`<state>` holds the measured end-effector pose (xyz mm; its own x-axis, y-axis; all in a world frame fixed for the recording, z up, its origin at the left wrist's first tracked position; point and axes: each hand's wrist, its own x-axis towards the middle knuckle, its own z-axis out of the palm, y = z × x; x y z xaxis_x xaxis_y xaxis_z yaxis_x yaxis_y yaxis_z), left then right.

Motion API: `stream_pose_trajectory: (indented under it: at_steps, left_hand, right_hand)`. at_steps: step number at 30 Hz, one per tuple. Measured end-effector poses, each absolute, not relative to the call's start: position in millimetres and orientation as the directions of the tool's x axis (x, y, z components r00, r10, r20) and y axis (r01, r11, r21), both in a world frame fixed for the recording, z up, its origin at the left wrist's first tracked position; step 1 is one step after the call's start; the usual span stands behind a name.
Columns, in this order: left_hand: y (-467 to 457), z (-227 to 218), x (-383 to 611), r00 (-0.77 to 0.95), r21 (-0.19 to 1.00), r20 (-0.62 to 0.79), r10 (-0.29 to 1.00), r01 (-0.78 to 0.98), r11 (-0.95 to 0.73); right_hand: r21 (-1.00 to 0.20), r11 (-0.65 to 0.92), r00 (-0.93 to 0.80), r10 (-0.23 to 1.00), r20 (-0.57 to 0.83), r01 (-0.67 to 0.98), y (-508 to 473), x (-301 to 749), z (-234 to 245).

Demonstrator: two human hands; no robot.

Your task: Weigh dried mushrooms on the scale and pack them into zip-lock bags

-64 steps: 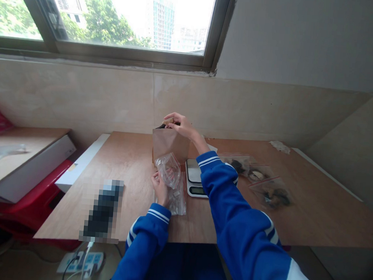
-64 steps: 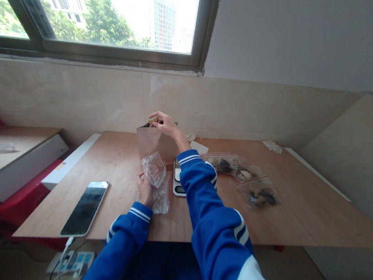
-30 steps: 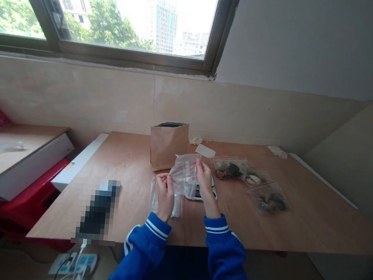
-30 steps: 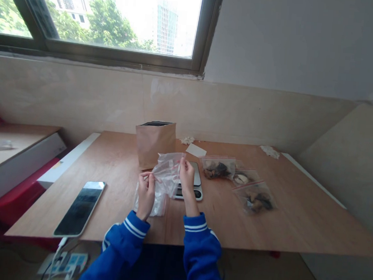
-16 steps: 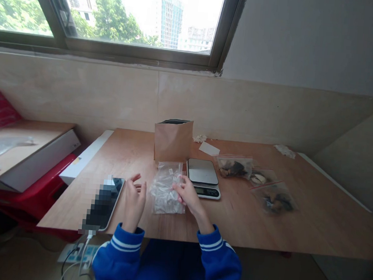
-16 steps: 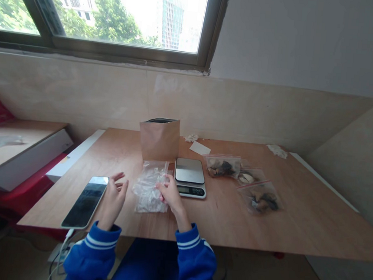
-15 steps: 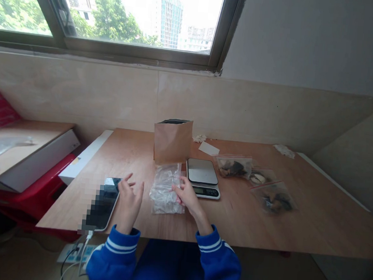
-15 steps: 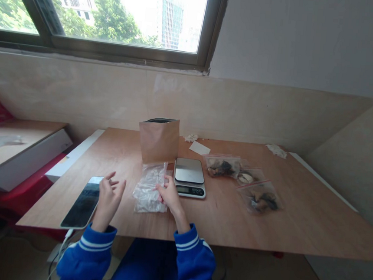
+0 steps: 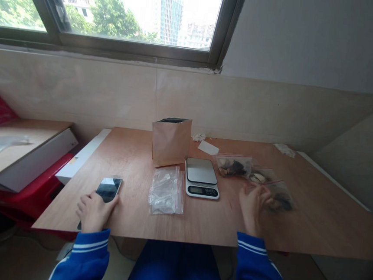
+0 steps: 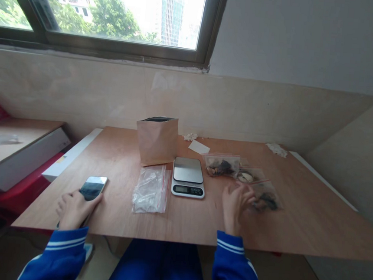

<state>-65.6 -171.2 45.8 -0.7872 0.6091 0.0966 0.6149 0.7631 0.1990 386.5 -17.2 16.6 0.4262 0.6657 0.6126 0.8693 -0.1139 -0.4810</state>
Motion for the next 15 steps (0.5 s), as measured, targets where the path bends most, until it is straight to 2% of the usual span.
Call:
stream_pose_trajectory:
  at_steps: [3, 10, 15]
  left_hand:
    - [-174, 44, -76, -0.759, 0.217, 0.069, 0.647, 0.645, 0.733]
    - [-175, 43, -84, -0.723, 0.180, 0.071, 0.687, 0.687, 0.704]
    - [-177, 46, -84, -0.717, 0.170, 0.045, 0.696, 0.692, 0.701]
  right_hand:
    - [-0.496, -0.257, 0.537, 0.610, 0.582, 0.829, -5, 415, -2]
    - [-0.538, -0.416, 0.675, 0.544, 0.499, 0.733, 17, 423, -3]
    - [-0.563, -0.451, 0.718, 0.513, 0.470, 0.692, 21, 431, -4]
